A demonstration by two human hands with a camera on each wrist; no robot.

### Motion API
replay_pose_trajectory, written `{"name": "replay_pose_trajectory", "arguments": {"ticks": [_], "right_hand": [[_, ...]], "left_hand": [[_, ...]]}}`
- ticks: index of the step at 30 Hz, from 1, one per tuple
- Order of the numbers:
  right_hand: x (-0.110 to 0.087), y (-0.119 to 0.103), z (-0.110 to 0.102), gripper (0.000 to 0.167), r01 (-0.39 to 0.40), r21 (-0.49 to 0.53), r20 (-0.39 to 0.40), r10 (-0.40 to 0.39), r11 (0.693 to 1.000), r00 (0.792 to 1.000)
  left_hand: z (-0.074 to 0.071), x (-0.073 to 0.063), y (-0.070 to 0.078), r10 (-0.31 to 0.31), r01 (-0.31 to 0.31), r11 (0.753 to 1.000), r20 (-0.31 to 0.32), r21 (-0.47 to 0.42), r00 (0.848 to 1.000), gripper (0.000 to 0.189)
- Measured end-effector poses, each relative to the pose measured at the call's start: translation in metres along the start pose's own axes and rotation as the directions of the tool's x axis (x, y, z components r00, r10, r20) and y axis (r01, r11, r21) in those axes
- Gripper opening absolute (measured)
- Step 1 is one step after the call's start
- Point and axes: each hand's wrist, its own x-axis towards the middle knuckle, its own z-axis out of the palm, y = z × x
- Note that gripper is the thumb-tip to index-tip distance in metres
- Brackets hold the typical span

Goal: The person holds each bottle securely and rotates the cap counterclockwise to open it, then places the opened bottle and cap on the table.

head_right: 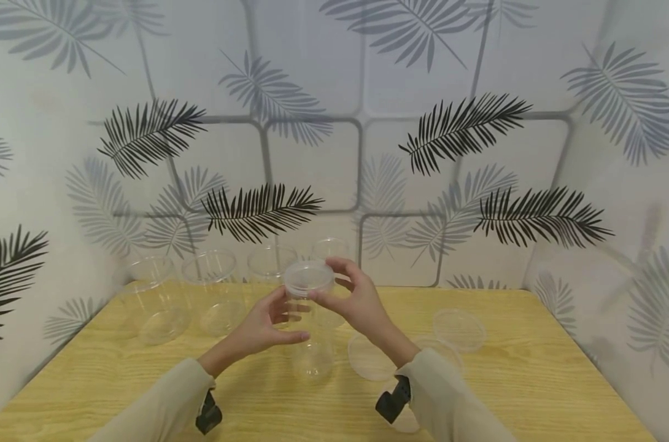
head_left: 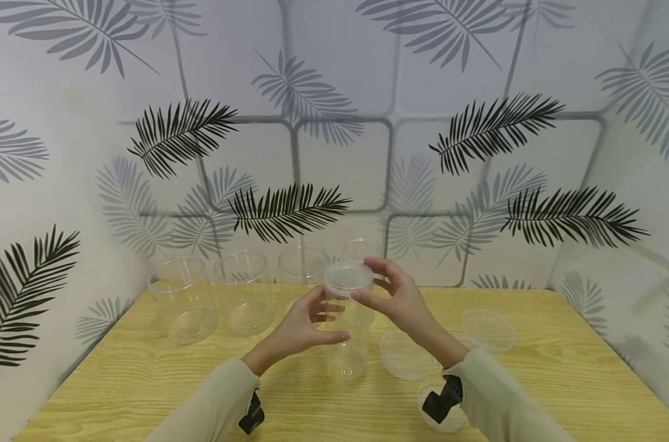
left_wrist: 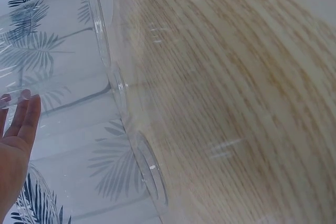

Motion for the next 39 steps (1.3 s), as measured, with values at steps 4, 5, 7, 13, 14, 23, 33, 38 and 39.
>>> {"name": "replay_pose_trajectory", "arguments": {"ticks": [4, 5, 7, 13, 14, 23, 33, 38, 39], "right_hand": [[0.001, 0.003, -0.004, 0.060, 0.014, 0.050, 0.076, -0.018, 0.999, 0.997], [0.002, 0.004, -0.006, 0.061, 0.014, 0.067, 0.105, -0.021, 0.998, 0.994], [0.004, 0.008, -0.011, 0.060, 0.008, 0.114, 0.171, -0.027, 0.993, 0.985], [0.013, 0.015, -0.022, 0.060, -0.024, 0.270, 0.352, -0.076, 0.963, 0.933], [0.014, 0.015, -0.024, 0.059, -0.028, 0.294, 0.374, -0.088, 0.956, 0.923], [0.015, 0.016, -0.026, 0.062, -0.056, 0.362, 0.419, -0.109, 0.931, 0.901], [0.000, 0.004, -0.011, 0.063, -0.001, 0.159, 0.137, -0.021, 0.987, 0.990], [-0.005, -0.001, -0.001, 0.063, 0.007, 0.064, 0.032, -0.009, 0.998, 0.999], [-0.005, -0.001, 0.001, 0.063, 0.002, 0.052, 0.023, -0.003, 0.999, 1.000]], "left_hand": [[0.000, -0.001, 0.001, 0.001, -0.001, 1.000, 0.004, -0.002, 1.000, 0.074], [0.000, -0.001, 0.002, 0.001, -0.001, 1.000, 0.007, -0.002, 1.000, 0.074], [0.000, -0.001, 0.002, 0.002, -0.002, 1.000, 0.011, -0.001, 1.000, 0.075], [0.000, 0.003, -0.010, 0.026, -0.025, 0.999, 0.026, -0.022, 0.999, 0.077], [0.000, 0.004, -0.013, 0.030, -0.029, 0.999, 0.028, -0.024, 0.999, 0.078], [0.000, 0.005, -0.024, 0.041, -0.041, 0.999, 0.022, 0.001, 0.999, 0.076], [-0.004, 0.004, -0.024, 0.031, -0.031, 0.999, 0.003, 0.019, 1.000, 0.076], [-0.004, 0.003, -0.018, 0.024, -0.024, 0.999, 0.003, 0.026, 1.000, 0.076], [-0.003, 0.003, -0.017, 0.024, -0.024, 0.999, 0.003, 0.023, 1.000, 0.076]]}}
